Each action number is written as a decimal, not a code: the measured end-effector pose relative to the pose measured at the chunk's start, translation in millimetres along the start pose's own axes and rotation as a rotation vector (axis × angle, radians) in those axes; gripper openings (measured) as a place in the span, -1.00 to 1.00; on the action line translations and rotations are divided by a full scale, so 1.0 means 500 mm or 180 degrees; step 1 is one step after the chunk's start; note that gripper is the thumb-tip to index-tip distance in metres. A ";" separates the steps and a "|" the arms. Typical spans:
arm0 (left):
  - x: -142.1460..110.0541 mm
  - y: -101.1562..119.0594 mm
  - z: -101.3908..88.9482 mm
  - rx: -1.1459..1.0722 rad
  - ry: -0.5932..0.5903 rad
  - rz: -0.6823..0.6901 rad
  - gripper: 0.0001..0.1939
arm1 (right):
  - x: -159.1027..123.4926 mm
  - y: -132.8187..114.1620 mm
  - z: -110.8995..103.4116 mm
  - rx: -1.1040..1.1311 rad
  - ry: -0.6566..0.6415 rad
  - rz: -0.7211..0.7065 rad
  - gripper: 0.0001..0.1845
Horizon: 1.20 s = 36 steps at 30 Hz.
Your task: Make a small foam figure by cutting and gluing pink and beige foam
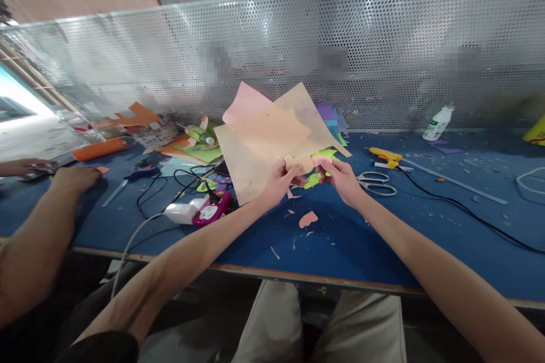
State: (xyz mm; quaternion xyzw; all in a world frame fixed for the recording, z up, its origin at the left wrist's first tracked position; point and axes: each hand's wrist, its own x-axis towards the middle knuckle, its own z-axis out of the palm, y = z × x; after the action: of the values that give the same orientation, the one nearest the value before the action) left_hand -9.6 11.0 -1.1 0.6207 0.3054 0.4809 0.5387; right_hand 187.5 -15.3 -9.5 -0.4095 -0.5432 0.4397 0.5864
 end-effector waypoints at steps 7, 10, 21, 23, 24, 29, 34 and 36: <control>0.002 0.000 -0.002 -0.0182 -0.0050 -0.0093 -0.65 | -0.004 -0.009 0.008 0.0150 -0.0100 0.0067 -0.61; 0.004 -0.001 -0.001 -0.0120 -0.0057 -0.0071 -0.66 | -0.005 -0.005 0.009 0.0118 -0.0158 0.0089 -0.62; 0.001 -0.009 0.000 0.0364 -0.0300 0.0076 -0.63 | 0.003 0.012 0.006 -0.0360 0.0286 0.0068 -0.59; -0.002 -0.003 -0.003 0.0922 -0.0296 0.0261 -0.60 | 0.006 0.012 -0.002 -0.0378 0.0446 0.0036 -0.59; -0.003 0.001 -0.006 0.1298 -0.0316 0.0388 -0.58 | 0.009 0.012 -0.007 -0.0379 0.0546 0.0015 -0.60; -0.007 0.027 -0.022 0.2739 -0.1844 0.1207 -0.56 | 0.025 0.018 -0.033 -0.0355 0.0955 -0.0031 -0.62; -0.005 0.028 -0.021 0.2796 -0.2957 0.1207 -0.51 | 0.029 0.022 -0.038 -0.0342 0.1019 -0.0058 -0.64; -0.005 0.026 -0.019 0.2583 -0.3112 0.0991 -0.56 | 0.028 0.023 -0.038 -0.0329 0.1015 -0.0079 -0.64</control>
State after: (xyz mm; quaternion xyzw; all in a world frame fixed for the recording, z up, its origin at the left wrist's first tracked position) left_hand -21.3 9.2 10.4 0.9588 0.0890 0.0621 0.2626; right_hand 206.0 1.5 -17.9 -0.4971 -0.4701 0.3333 0.6487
